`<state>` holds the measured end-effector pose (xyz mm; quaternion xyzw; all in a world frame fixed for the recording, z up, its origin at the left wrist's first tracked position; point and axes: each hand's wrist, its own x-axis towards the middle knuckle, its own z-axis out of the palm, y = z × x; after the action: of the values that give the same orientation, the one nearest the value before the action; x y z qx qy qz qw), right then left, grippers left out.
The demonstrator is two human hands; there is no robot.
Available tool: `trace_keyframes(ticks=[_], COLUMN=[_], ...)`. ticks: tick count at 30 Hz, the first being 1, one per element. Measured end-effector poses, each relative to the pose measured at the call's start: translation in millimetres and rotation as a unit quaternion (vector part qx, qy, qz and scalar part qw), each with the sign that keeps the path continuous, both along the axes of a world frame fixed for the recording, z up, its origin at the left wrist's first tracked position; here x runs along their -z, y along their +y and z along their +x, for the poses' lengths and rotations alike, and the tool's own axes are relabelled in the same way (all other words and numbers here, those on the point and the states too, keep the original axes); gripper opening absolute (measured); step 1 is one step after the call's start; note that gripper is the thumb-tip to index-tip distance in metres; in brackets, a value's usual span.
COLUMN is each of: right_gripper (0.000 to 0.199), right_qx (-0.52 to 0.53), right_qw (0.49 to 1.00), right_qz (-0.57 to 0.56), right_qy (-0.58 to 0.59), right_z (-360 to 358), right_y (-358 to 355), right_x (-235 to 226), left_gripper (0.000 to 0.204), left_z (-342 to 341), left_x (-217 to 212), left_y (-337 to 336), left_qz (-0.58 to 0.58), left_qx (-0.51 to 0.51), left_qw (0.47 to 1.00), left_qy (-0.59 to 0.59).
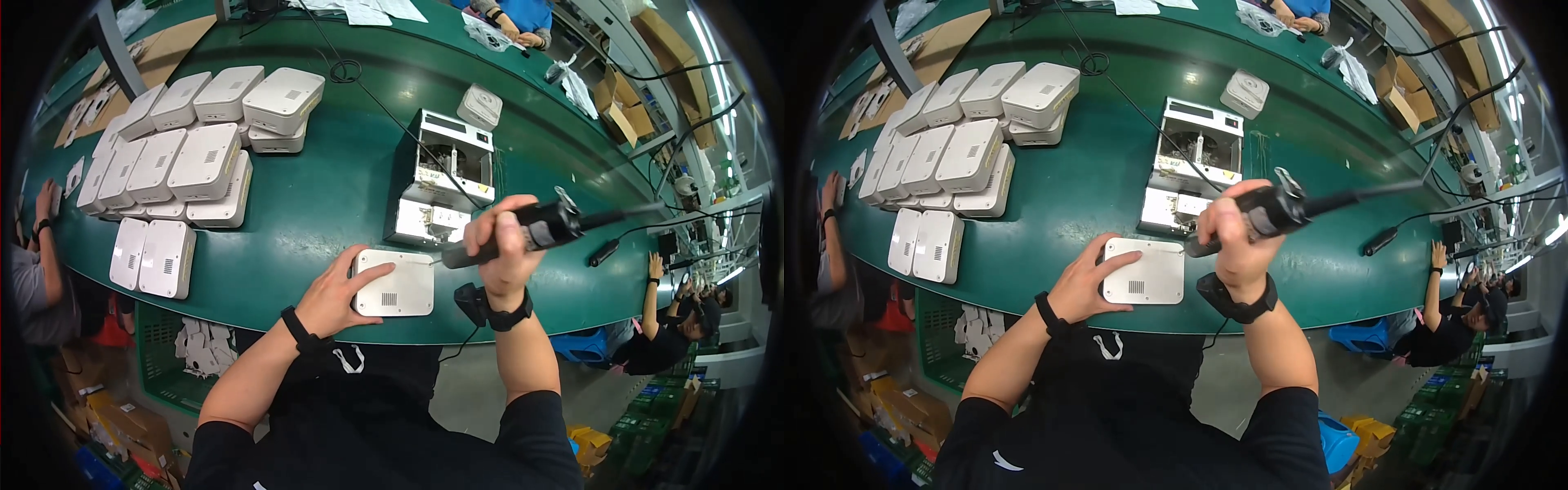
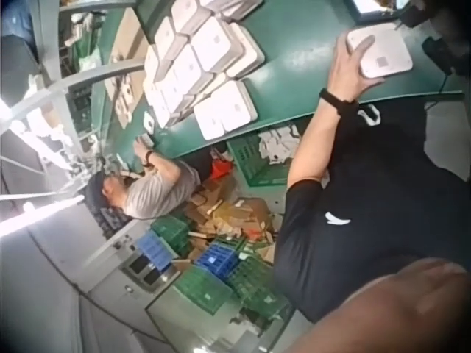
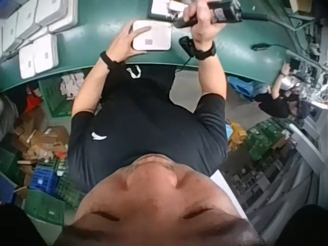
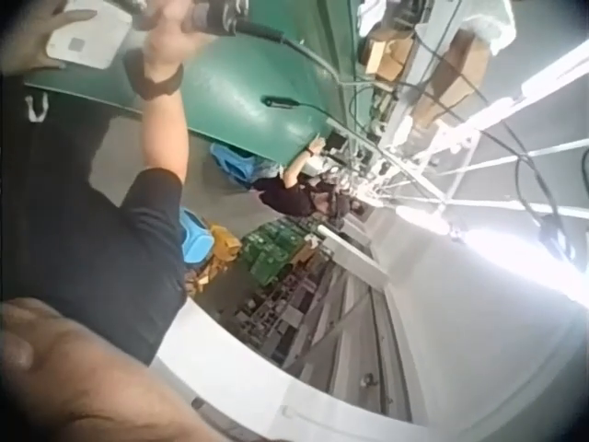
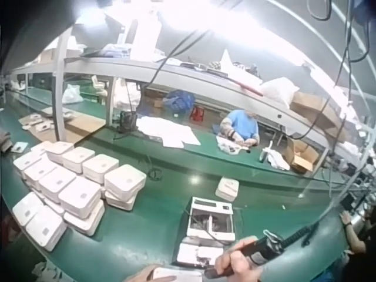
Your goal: The recorder is using an electric screwdriver to assemble small white electronic devices on an assembly line.
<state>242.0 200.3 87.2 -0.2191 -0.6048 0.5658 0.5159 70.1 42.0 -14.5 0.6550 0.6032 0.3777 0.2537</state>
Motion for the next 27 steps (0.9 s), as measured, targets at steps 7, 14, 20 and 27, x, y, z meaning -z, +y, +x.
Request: trace_keyframes(ticks=[7,14,20,27], right_gripper=[0.017,0.018,0.018,0.017], right_qx=[0.064,0.010,-0.024,0.002], right_qw=[0.995,0.999,0.998,1.000], right_qz=[0.049,0.028,0.029,0.003], right_qy=[0.055,0.040,0.048,0.023], right_z=[-17,-15,-22,-25], right_y=[11,4,-8,1], right_x=[-30,-27,-23,-3], left_gripper=[0.085,0.084,0.083,0.082], left_z=[7,12,11,11], left_x=[-1,1,2,0], left_y=[11,15,15,16], left_qz=[0.005,0.000,-0.003,0.004], left_qx=[0.006,0.002,0.002,0.000], left_qw=[1.000,1.000,1.000,1.000], left_qy=[0.007,0.019,0.019,0.016])
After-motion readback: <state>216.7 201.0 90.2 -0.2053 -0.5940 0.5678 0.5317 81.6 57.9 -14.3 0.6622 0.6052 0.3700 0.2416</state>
